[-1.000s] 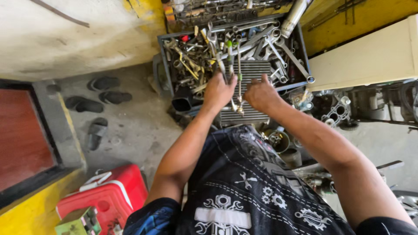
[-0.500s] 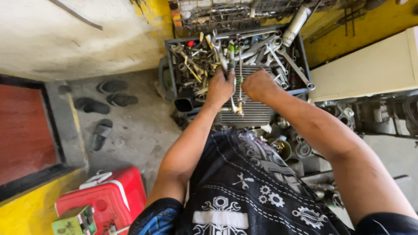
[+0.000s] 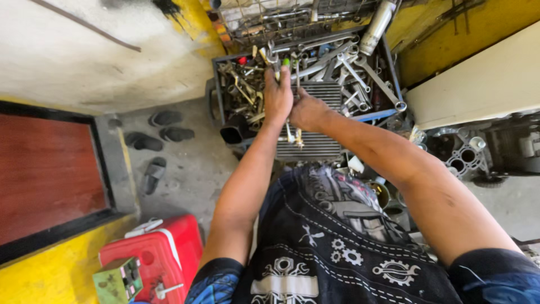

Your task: The person handles a refrigerant can, then picks up a car air conditioner evaporator and places it on a tool cart. They use wrenches to tighten fittings on the evaporator's pipes and repeatedly adjust the component on the cart.

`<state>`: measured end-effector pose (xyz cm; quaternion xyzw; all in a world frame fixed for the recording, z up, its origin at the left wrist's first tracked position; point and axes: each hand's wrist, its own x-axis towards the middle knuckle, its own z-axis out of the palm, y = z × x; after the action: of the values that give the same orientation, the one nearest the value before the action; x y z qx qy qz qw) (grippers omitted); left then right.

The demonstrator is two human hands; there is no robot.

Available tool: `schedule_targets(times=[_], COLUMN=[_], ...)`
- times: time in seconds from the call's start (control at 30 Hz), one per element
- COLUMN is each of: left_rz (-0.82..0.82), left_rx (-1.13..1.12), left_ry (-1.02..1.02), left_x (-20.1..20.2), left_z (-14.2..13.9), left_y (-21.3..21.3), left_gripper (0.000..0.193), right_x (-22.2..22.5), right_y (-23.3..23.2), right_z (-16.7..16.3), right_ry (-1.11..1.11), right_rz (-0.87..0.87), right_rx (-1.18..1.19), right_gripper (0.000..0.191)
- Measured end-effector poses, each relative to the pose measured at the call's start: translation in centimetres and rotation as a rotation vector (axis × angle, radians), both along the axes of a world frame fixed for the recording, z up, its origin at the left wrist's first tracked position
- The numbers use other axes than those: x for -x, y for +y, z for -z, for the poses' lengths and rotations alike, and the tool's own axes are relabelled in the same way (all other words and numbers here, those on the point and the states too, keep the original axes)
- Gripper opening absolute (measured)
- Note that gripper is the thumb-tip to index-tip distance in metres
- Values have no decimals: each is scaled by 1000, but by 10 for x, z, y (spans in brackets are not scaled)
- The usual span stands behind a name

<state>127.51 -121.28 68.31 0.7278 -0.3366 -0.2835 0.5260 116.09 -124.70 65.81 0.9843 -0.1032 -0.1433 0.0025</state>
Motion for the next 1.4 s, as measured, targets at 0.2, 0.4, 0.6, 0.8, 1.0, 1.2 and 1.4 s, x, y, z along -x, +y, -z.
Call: schedule_targets(times=[0.2,0.4,0.6,0.8,1.0,1.2,1.4], left_rz=[-16,10,8,103,147,179,173], left_rx=[-105,-114,-54,-207,-156,-184,-115], left_ry=[21,-66,-103,-8,-15,-32,18], left_x=[-3,-14,-21,-22,-26,-21,-12], left_z=[-1,14,28,38,55,66,67], left_y=[-11,-10,-10,-8,-9,-12,-16], left_gripper=[77,90,90,82,83,82,72], right_x=[-8,-9,9,51,82,94,87], right_y=[-7,-5,-11,-3,38,49,63], right_z=[11,18,-1,-12,-2,14,28], right_ry=[46,-65,259,30,-78,-305,-248], right_rz=[-64,13,66,263,663,801,710], right_rx=[-61,-68,-84,-222,-124,-254,-151], right_gripper=[25,28,20,23,21,18,11])
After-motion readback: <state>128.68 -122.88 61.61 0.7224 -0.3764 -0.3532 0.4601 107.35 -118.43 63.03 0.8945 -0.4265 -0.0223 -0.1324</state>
